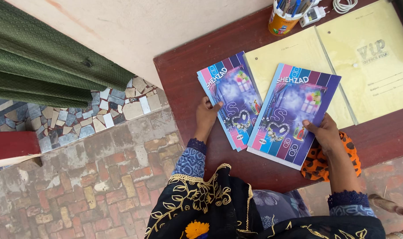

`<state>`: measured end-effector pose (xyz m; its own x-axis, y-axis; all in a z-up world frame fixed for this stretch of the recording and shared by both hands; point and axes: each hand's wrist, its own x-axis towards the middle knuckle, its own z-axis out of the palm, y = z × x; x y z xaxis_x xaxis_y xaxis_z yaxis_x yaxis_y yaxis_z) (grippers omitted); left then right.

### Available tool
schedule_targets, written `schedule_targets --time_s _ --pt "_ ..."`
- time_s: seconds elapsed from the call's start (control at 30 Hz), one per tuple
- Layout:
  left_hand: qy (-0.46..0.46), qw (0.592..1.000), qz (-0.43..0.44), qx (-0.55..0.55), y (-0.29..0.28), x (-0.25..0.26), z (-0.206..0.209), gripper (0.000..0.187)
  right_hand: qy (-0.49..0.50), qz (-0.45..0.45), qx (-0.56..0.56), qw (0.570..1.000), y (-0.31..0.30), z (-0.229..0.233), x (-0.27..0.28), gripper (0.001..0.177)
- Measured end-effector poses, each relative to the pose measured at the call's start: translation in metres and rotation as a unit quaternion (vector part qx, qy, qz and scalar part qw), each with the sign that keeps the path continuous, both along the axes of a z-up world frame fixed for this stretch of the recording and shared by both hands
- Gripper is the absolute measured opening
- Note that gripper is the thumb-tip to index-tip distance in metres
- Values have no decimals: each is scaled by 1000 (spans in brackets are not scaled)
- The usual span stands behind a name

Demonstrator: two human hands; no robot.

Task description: The person uses an orange patterned cloth to wipe a wooden table, then wipes several notebooks and a yellow file folder. They open a laptop and wipe the lid, screen, and keyboard area with the same cloth.

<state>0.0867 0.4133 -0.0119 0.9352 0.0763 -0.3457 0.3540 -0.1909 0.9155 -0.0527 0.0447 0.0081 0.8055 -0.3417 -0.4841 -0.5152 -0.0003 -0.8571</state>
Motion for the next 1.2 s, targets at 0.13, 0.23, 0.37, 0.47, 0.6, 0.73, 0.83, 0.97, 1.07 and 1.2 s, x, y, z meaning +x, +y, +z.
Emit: schedule_targets --time_s 0.13,0.23,0.37,0.47,0.6,0.73,0.83,0.97,1.07,1.2 --pt "-43 985 7 164 -5 -29 12 35 -25 0 18 1000 1 1 -1 50" --pt "-45 981 24 187 13 -39 14 31 -22 11 17 1000 -4 0 -5 48" --pt "-57 979 21 196 45 -37 12 44 -35 24 41 998 -7 1 -1 50" --pt "-37 979 -2 200 58 -35 7 56 -55 19 83 995 -6 12 -3 50" --pt "-197 900 -23 388 56 -43 5 74 -98 39 42 994 -12 38 -16 52" --pt "-63 939 13 337 42 -73 9 77 -199 0 145 969 -25 55 -44 38" --pt "-85 942 29 324 28 -91 13 78 -236 -48 216 946 -16 51 -53 18" --pt "-136 932 40 332 26 -94 14 77 -148 -20 187 971 45 25 -46 11" --pt "-131 942 47 305 29 -88 9 74 -84 44 133 987 99 11 -37 20" --pt "-140 956 36 255 43 -80 3 62 -81 76 4 994 139 14 -30 24"
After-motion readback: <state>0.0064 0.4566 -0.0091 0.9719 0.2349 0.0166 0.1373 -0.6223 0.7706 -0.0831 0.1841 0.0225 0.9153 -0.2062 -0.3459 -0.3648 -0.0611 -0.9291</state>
